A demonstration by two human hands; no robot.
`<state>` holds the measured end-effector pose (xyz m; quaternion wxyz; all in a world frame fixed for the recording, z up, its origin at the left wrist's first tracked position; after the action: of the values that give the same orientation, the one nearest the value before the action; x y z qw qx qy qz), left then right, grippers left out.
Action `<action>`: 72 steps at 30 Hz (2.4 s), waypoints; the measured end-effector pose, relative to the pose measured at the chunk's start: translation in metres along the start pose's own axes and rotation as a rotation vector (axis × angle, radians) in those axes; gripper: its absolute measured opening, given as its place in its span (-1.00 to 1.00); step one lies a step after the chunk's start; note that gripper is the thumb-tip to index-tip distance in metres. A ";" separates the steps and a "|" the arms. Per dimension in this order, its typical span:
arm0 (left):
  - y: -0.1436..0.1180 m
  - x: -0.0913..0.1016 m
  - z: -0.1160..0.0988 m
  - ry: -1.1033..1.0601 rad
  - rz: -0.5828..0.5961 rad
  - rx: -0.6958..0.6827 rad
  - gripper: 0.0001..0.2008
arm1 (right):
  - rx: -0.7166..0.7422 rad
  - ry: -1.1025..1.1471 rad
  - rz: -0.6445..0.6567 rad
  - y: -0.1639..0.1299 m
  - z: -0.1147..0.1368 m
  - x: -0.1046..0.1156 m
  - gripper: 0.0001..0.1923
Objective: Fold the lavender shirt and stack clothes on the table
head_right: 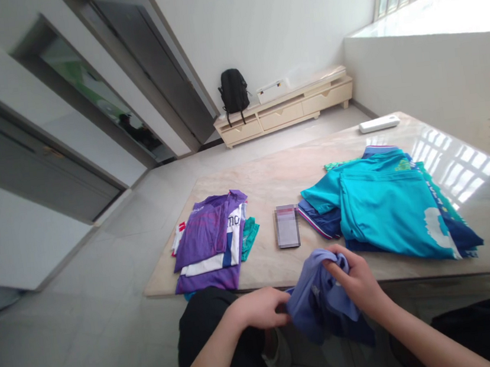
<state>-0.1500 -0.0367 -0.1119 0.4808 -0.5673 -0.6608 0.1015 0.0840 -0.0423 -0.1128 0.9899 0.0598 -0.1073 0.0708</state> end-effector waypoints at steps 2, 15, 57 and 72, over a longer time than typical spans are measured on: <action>0.000 0.000 0.004 -0.001 -0.024 0.039 -0.81 | -0.011 0.014 -0.044 0.002 0.000 0.007 -0.68; -0.035 0.048 0.016 -0.097 -0.534 0.058 -0.83 | -0.045 -0.137 -0.024 0.007 0.001 0.019 -0.65; -0.016 -0.002 0.055 -0.759 -0.954 -0.096 -0.49 | -0.193 -0.143 0.380 -0.015 -0.047 -0.007 -0.48; -0.034 0.014 0.065 -0.527 -1.111 0.054 -0.83 | -0.195 -0.416 0.163 -0.006 -0.054 0.019 -0.65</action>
<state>-0.2189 -0.0098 -0.1152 0.2964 -0.0817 -0.9515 -0.0105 0.1143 -0.0382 -0.1617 0.9387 -0.0316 -0.3194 0.1261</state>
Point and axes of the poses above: each hand's wrist, its own y-axis towards the middle knuckle, its own x-axis out of the back of the hand, z = x × y, the point moved 6 cm from there along y, towards the middle knuckle, and after that the axes turned 12 degrees about z, right-handed, at the moved point
